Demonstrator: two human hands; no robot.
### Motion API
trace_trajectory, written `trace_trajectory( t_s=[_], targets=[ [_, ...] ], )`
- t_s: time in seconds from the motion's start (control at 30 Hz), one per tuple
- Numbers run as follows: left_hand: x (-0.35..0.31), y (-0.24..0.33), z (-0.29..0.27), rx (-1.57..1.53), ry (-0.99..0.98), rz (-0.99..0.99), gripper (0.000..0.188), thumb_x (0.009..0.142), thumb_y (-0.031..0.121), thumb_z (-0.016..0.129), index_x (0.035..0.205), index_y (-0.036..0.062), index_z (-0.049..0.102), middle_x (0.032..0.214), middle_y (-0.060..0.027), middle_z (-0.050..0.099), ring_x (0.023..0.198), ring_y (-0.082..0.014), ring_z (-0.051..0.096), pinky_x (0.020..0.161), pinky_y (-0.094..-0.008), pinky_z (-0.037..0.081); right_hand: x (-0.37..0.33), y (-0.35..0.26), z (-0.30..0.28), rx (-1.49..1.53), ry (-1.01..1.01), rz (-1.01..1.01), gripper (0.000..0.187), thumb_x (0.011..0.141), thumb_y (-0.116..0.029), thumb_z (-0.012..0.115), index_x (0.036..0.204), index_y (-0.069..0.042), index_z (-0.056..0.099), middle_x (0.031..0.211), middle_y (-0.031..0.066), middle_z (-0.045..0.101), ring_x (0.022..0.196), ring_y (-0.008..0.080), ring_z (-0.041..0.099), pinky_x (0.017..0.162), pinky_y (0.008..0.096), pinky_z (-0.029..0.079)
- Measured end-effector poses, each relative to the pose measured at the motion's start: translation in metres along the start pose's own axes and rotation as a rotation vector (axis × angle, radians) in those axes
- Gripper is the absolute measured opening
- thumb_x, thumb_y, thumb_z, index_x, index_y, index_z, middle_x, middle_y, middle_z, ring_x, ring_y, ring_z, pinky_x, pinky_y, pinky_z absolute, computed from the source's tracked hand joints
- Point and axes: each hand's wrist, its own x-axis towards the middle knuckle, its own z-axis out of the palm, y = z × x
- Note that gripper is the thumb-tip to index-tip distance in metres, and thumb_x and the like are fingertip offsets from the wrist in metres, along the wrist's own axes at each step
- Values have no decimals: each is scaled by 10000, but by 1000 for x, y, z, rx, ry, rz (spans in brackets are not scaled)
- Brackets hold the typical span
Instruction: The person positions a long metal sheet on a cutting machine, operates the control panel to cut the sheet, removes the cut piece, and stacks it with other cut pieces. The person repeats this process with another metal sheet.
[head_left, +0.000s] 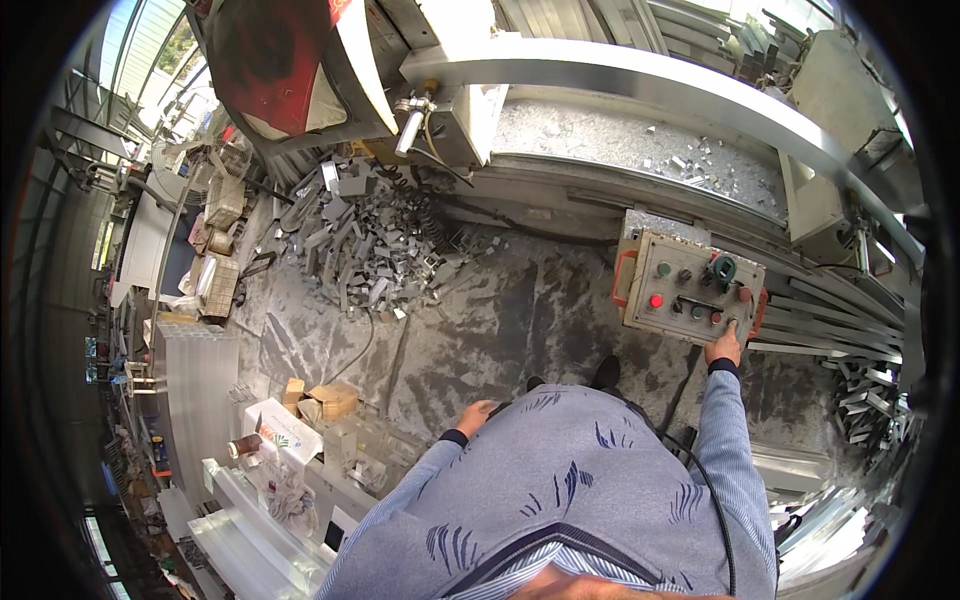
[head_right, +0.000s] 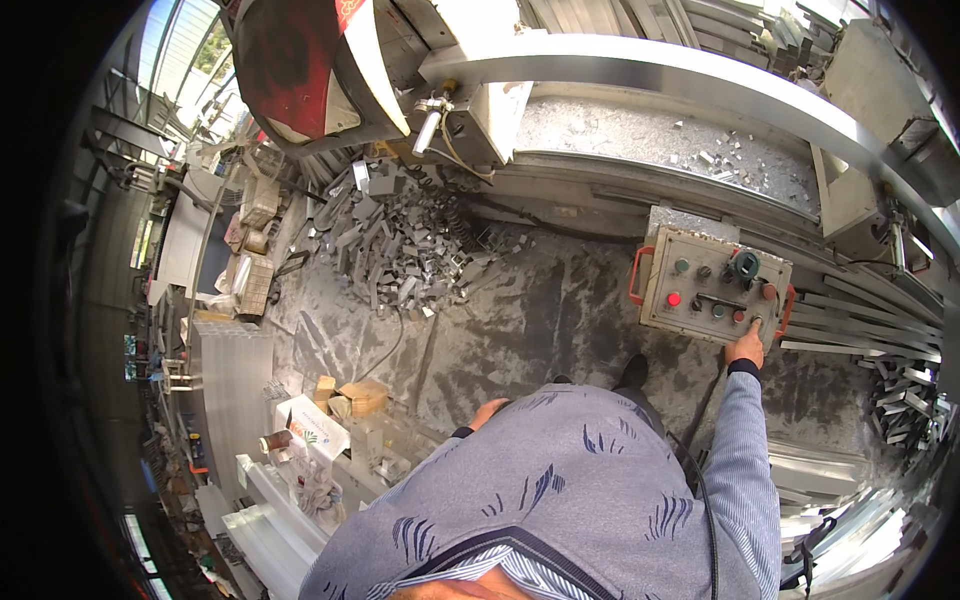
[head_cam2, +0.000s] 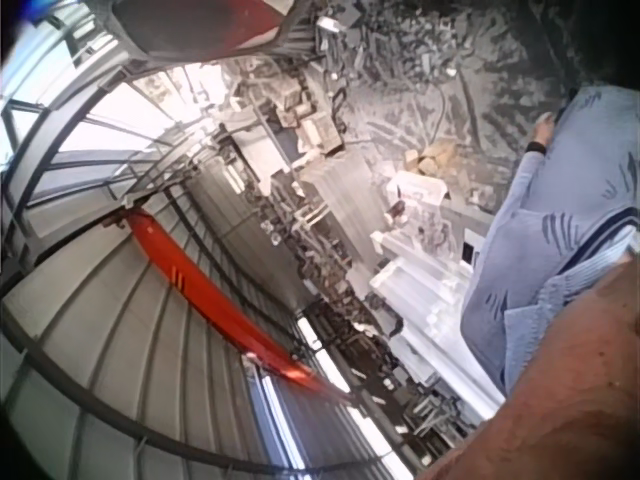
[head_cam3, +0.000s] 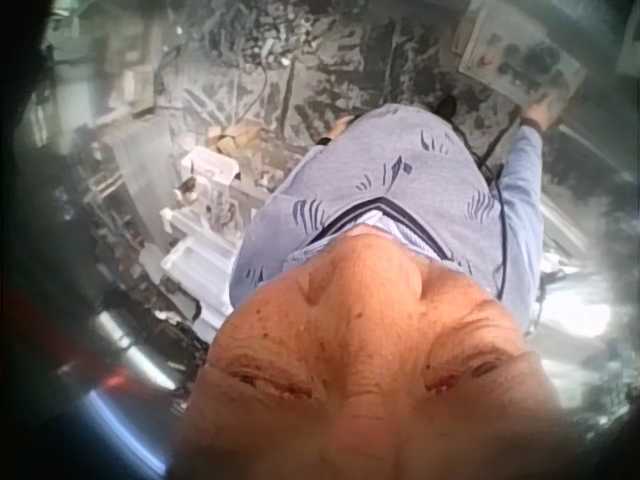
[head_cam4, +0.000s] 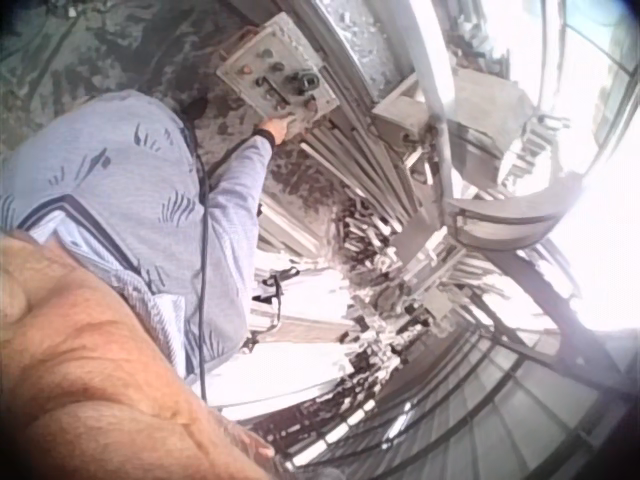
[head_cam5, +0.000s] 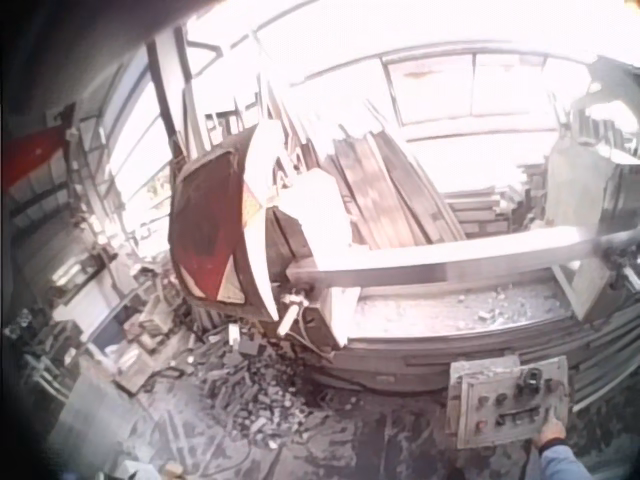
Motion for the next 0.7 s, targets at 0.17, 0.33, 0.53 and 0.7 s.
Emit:
trace_trajectory(
  t_s=[0.17, 0.33, 0.53, 0.7],
  targets=[
    [-15, 13, -13, 22, 75, -204, 651, 989, 377, 743, 1462, -45, 596, 1429, -206, 675, 1320, -299, 656, 1102, -364, 518, 4, -3, -9, -9, -63, -1, 890, 883, -74, 663, 1690, -104, 289, 1274, 289, 713, 1151, 435, 701, 1012, 507, 563],
    [-9, -9, -25, 163, 104, -124, 688, 970, 445, 745, 1432, -51, 623, 1405, -222, 688, 1310, -331, 661, 1099, -394, 521, 3, -8, -22, 6, -156, 22, 875, 903, -33, 626, 1696, -72, 259, 1333, 297, 684, 1181, 422, 687, 1011, 504, 565],
    [-6, -4, -15, 4, 98, -183, 648, 972, 384, 764, 1442, -37, 621, 1424, -209, 680, 1319, -297, 658, 1093, -372, 525, -3, -14, -27, 8, -110, 15, 869, 890, -30, 621, 1686, -46, 273, 1317, 300, 693, 1194, 426, 687, 1030, 495, 559],
    [15, -10, -1, -99, 45, -69, 608, 982, 316, 769, 1453, -35, 610, 1449, -202, 664, 1322, -269, 655, 1086, -360, 528, -2, -16, -26, 0, -98, 12, 863, 877, -33, 628, 1674, -33, 295, 1310, 306, 694, 1198, 436, 685, 1032, 494, 559]
  ],
)
